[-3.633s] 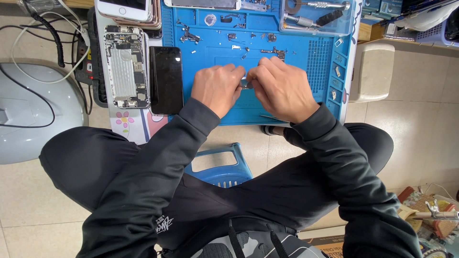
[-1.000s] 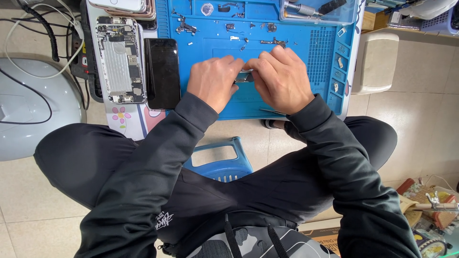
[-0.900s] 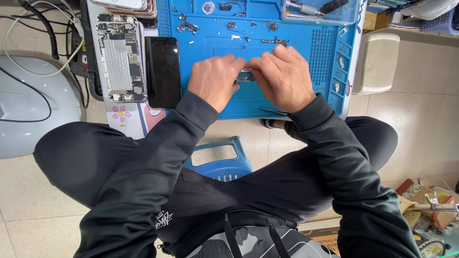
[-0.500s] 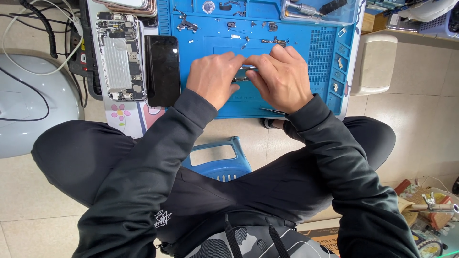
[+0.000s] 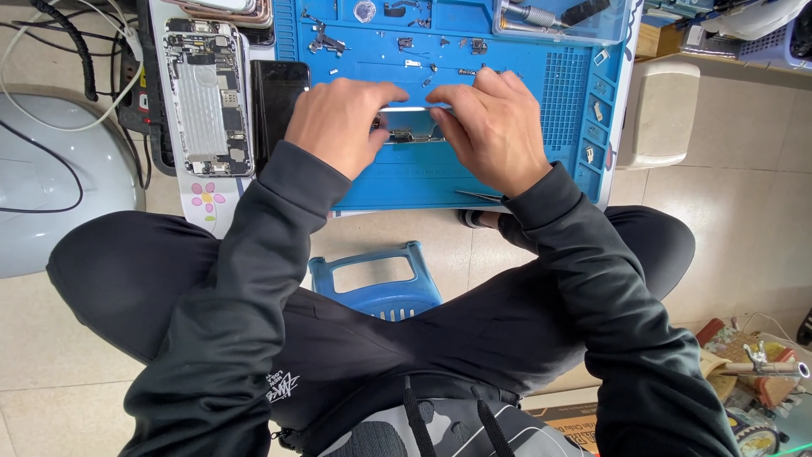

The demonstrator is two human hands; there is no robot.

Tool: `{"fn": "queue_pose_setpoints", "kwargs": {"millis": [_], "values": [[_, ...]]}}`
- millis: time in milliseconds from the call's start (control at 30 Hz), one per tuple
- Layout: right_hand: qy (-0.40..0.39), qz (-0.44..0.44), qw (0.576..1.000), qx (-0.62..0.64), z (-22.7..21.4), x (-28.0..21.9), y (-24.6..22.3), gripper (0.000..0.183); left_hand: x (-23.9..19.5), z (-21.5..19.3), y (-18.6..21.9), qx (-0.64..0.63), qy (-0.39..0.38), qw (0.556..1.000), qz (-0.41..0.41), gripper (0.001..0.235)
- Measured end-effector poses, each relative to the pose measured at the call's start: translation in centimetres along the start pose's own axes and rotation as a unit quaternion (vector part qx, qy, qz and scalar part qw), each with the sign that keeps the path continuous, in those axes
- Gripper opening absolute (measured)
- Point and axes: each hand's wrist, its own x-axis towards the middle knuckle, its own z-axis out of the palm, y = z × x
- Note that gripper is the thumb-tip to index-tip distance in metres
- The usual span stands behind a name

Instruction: The person sits cross-legged on a stool and repairs a disassembled smartphone on a blue work mat. They use tweezers and a screwdriver to remove and place small components, including screws and connectors, onto the phone's internal frame.

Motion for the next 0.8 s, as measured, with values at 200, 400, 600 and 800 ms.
{"fn": "queue_pose_setpoints", "kwargs": {"millis": [200,400,600,800], "values": [[0.017,-0.012,1.0,0.022,-1.7,0.2,-0.5,0.006,0.4,0.7,0.0,-0.045,-0.019,0.999,-0.016,0.037],[-0.012,-0.006,0.997,0.074,-2.7,-0.7,-1.4,0.006,0.6,0.7,-0.2,-0.064,-0.009,0.998,-0.023,0.041],[-0.068,0.047,0.991,0.104,-1.7,-1.3,-2.0,0.02,0.8,1.7,-1.0,-0.054,-0.002,0.999,-0.008,0.032],[0.019,0.114,0.981,0.157,0.0,-2.4,-2.2,0.012,0.8,2.1,-0.7,0.01,-0.013,1.0,0.005,0.018]]}}
